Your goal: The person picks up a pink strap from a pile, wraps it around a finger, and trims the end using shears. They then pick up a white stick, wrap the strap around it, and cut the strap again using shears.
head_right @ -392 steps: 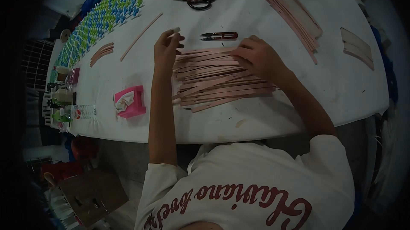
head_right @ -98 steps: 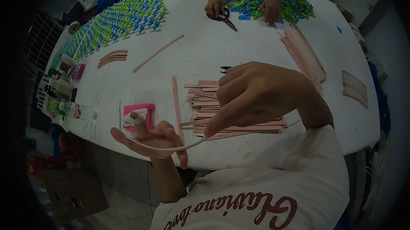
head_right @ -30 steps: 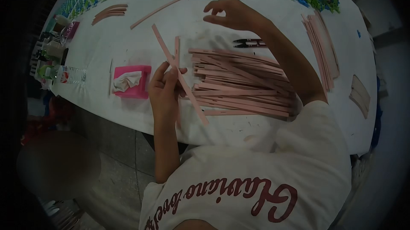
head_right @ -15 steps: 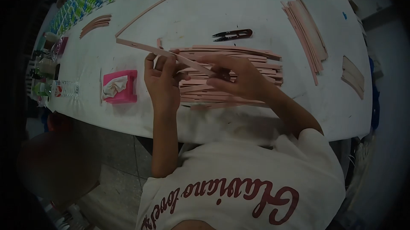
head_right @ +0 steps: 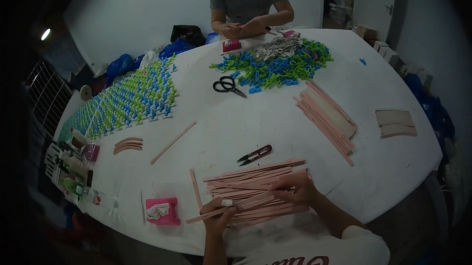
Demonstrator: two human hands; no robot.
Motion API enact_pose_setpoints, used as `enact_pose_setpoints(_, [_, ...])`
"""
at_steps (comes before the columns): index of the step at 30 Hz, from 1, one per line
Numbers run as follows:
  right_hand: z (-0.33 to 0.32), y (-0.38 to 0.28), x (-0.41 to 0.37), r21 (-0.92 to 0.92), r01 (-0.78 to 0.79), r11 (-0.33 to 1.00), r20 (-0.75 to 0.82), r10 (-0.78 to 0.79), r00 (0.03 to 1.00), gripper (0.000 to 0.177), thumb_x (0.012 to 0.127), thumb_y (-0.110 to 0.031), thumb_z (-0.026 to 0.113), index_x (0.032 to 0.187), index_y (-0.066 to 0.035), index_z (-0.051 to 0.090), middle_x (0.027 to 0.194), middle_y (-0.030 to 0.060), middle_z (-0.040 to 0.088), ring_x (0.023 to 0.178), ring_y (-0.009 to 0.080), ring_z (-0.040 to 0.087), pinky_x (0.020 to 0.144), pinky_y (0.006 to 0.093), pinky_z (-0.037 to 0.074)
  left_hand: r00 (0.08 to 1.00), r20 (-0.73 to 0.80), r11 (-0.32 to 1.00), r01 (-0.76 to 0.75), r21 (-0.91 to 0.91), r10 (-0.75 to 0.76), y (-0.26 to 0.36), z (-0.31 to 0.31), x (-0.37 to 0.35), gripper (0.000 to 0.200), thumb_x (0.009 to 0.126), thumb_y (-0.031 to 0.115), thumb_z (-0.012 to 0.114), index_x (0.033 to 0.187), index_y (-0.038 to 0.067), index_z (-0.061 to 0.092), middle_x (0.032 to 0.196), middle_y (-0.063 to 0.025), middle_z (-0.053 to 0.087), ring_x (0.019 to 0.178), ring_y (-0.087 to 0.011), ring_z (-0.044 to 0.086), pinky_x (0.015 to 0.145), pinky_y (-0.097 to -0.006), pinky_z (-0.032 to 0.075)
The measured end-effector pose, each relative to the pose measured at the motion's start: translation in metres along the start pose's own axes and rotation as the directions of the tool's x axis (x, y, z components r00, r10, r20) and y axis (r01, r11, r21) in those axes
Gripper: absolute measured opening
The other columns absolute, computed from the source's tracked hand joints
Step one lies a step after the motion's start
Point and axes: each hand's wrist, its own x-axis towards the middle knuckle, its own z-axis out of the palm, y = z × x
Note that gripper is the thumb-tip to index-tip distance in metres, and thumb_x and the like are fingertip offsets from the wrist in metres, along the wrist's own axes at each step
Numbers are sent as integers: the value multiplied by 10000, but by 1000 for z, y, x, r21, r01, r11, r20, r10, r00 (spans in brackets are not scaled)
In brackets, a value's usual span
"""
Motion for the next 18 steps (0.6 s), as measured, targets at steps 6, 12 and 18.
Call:
enact_pose_setpoints(6, [-2,8,-5,-59,47,997,-270,-61,961,97,743,-14,685,836,7,664,699,52,635,563,71,547,475,194,410,998,-29,961,-44,272,54,11,8,-1,138,708,20,756,694,-7,621,581,-24,573,519,-65,500,455,-229,378])
enact_pose_setpoints(12, [-1,17,-7,-192,72,979,-392,-144,909,70,740,4,657,805,12,630,630,49,588,540,82,531,472,209,418,971,-145,890,-107,444,189,4,5,2,180,708,39,757,677,-4,584,537,-44,525,485,-85,467,441,-244,361])
enact_pose_setpoints(18, [2,18,-8,-208,40,977,-414,-125,901,68,735,21,642,796,11,615,641,56,584,541,88,530,480,213,423,961,-210,890,-66,451,178,-12,1,-3,201,706,46,756,682,-1,563,547,-56,516,480,-110,464,443,-251,363])
